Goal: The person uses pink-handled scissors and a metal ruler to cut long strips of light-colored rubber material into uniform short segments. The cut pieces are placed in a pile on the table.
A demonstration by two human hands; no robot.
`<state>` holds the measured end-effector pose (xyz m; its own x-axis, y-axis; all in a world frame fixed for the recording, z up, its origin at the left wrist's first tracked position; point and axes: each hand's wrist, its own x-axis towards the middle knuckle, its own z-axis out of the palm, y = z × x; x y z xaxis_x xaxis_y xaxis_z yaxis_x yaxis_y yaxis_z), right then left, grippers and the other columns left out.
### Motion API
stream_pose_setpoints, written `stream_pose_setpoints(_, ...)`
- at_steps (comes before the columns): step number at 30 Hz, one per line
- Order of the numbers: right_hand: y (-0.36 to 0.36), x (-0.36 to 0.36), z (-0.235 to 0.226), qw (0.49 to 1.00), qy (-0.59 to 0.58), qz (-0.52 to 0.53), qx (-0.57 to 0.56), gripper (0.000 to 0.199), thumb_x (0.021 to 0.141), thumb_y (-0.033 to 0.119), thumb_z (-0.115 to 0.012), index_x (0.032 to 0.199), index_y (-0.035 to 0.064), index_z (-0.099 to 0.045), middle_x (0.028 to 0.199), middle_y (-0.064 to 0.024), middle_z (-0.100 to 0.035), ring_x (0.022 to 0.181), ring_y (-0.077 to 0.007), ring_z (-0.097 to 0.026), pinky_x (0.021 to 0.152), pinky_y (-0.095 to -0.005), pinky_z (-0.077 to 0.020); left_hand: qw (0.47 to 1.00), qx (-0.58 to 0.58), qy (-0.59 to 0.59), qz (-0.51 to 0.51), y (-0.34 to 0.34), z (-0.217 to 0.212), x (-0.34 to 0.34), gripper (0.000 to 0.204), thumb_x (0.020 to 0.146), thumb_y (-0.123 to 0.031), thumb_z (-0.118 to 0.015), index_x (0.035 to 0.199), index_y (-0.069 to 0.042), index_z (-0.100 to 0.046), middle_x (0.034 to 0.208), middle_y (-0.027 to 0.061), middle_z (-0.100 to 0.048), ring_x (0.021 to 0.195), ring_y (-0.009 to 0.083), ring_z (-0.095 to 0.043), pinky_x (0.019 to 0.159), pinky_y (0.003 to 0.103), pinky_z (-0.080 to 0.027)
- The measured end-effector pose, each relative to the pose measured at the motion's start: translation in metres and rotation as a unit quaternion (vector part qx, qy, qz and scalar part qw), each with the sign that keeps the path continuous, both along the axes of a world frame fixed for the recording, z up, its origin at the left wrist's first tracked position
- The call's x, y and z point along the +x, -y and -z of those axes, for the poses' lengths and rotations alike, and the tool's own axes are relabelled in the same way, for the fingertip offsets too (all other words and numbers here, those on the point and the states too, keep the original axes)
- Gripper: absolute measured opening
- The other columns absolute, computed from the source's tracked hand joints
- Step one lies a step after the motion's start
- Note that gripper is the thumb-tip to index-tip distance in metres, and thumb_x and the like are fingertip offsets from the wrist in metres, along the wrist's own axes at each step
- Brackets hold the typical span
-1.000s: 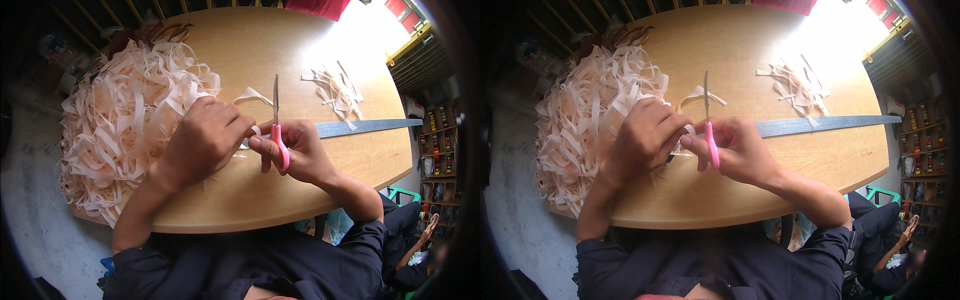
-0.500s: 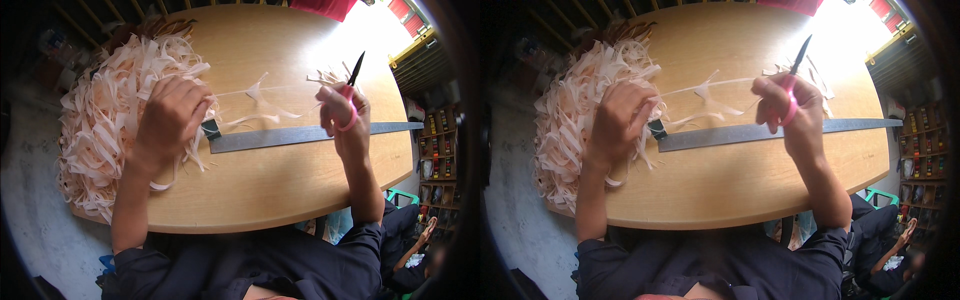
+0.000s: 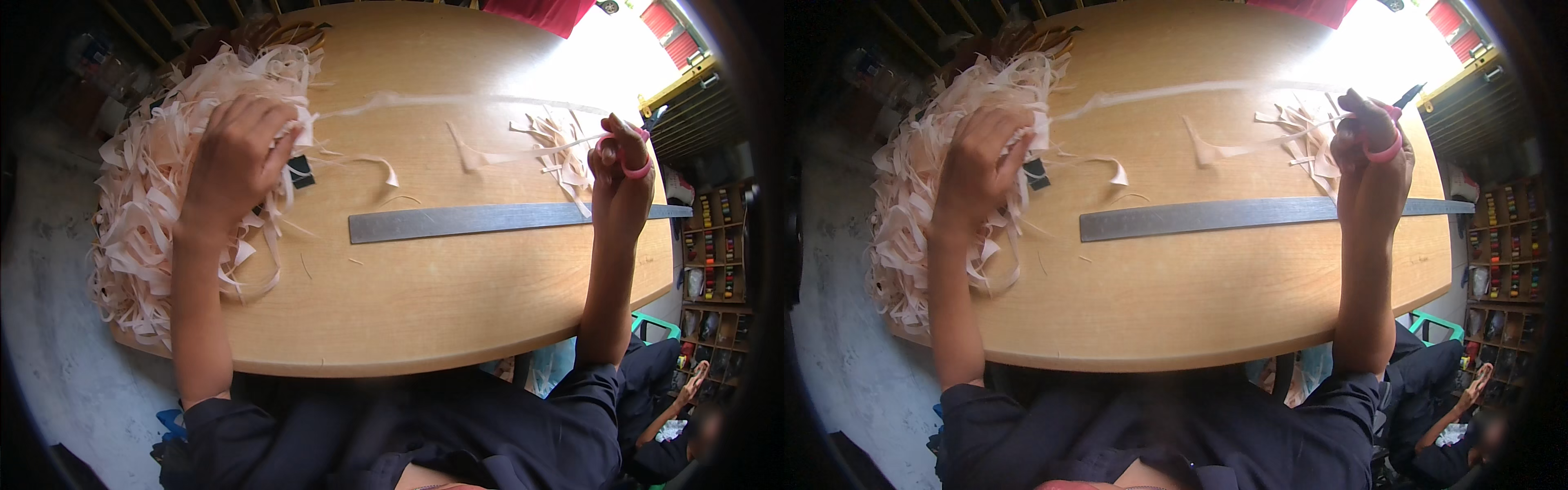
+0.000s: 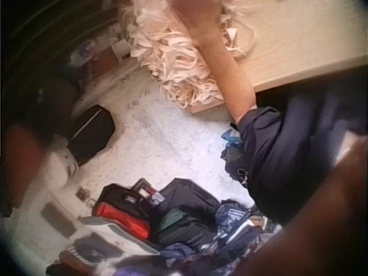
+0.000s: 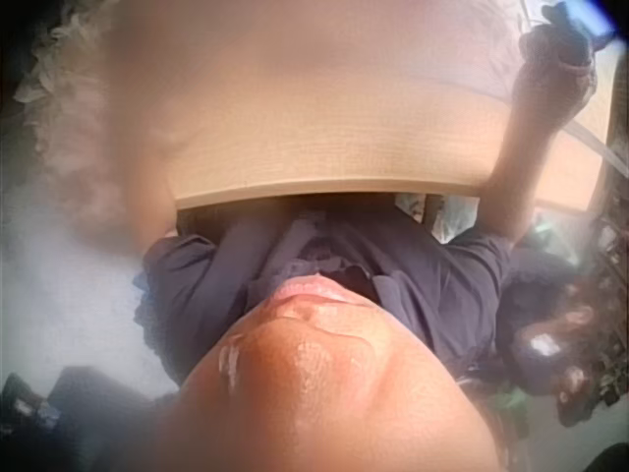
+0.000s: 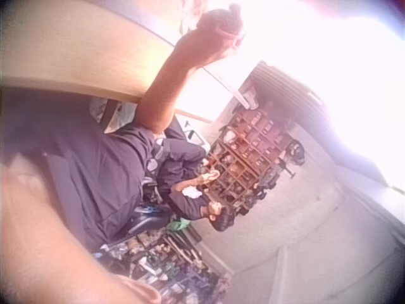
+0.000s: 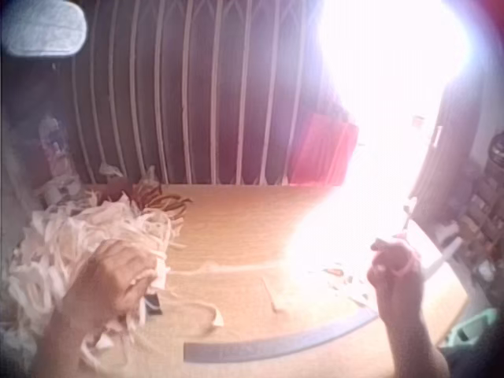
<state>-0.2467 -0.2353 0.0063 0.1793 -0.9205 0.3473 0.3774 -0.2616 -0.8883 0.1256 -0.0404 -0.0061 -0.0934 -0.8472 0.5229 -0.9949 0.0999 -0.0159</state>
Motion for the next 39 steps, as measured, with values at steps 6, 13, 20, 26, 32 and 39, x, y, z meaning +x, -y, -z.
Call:
stream_pose_setpoints(6,0.039,-0.033,-0.004,0.996,0.042,0.068,-0.047,0.029,0.097,0.0,-0.063,0.124,-0.0117,-0.068,0.084,-0.0023,-0.059,0.065,-0.0044,-0.043,0.059,-0.0193,-0.0323,0.997,0.002,-0.01,-0.082,-0.006,0.001,0.034,0.02,0.096,-0.014,-0.069,0.109,0.001,-0.072,0.11,0.0174,-0.072,0.111,0.0365,-0.064,0.1,0.045,-0.049)
stream_pose_setpoints(13,0.04,-0.034,0.007,0.994,-0.019,0.084,-0.073,0.028,0.098,0.014,-0.069,0.118,-0.0051,-0.074,0.084,-0.0018,-0.065,0.062,-0.0022,-0.045,0.056,-0.0197,-0.0331,0.992,-0.004,-0.018,-0.122,-0.008,0.006,0.05,0.026,0.096,-0.014,-0.069,0.118,0.0,-0.071,0.117,0.0175,-0.07,0.116,0.0371,-0.062,0.103,0.045,-0.047)
stream_pose_setpoints(20,-0.003,0.011,0.0,0.979,-0.195,-0.02,-0.063,0.027,0.094,0.029,-0.082,0.095,0.0026,-0.078,0.063,-0.0037,-0.068,0.047,-0.0041,-0.053,0.045,-0.0184,-0.0355,0.996,-0.057,-0.036,-0.051,-0.004,-0.007,0.003,0.069,0.083,-0.021,-0.082,0.146,-0.007,-0.055,0.138,0.0163,-0.062,0.13,0.037,-0.057,0.115,0.047,-0.04)
stream_pose_setpoints(26,-0.044,0.025,-0.01,0.943,-0.216,-0.249,-0.042,0.021,0.098,0.02,-0.08,0.091,0.0001,-0.076,0.062,-0.0048,-0.068,0.05,-0.0096,-0.066,0.043,-0.0198,-0.045,0.972,-0.004,-0.199,0.127,0.009,0.017,-0.079,0.086,0.088,-0.024,-0.081,0.161,-0.007,-0.039,0.161,0.0172,-0.046,0.149,0.0359,-0.044,0.128,0.047,-0.027)
stream_pose_setpoints(32,-0.059,0.02,-0.025,0.878,-0.275,-0.39,-0.036,0.019,0.094,0.013,-0.082,0.089,-0.004,-0.075,0.063,-0.0072,-0.07,0.053,-0.0112,-0.069,0.045,-0.0225,-0.0471,0.975,0.118,-0.153,0.11,0.025,0.038,-0.092,0.075,0.099,-0.026,-0.07,0.164,-0.012,-0.035,0.168,0.0169,-0.038,0.154,0.0351,-0.038,0.129,0.048,-0.027)
stream_pose_setpoints(39,-0.05,0.02,-0.025,0.897,-0.275,-0.345,-0.033,0.021,0.093,0.009,-0.081,0.079,-0.001,-0.069,0.058,-0.0074,-0.065,0.044,-0.0128,-0.062,0.041,-0.0241,-0.0444,0.98,0.135,-0.137,0.053,0.034,0.044,-0.064,0.054,0.101,-0.023,-0.065,0.151,-0.009,-0.05,0.151,0.0161,-0.054,0.138,0.0349,-0.053,0.116,0.049,-0.042)
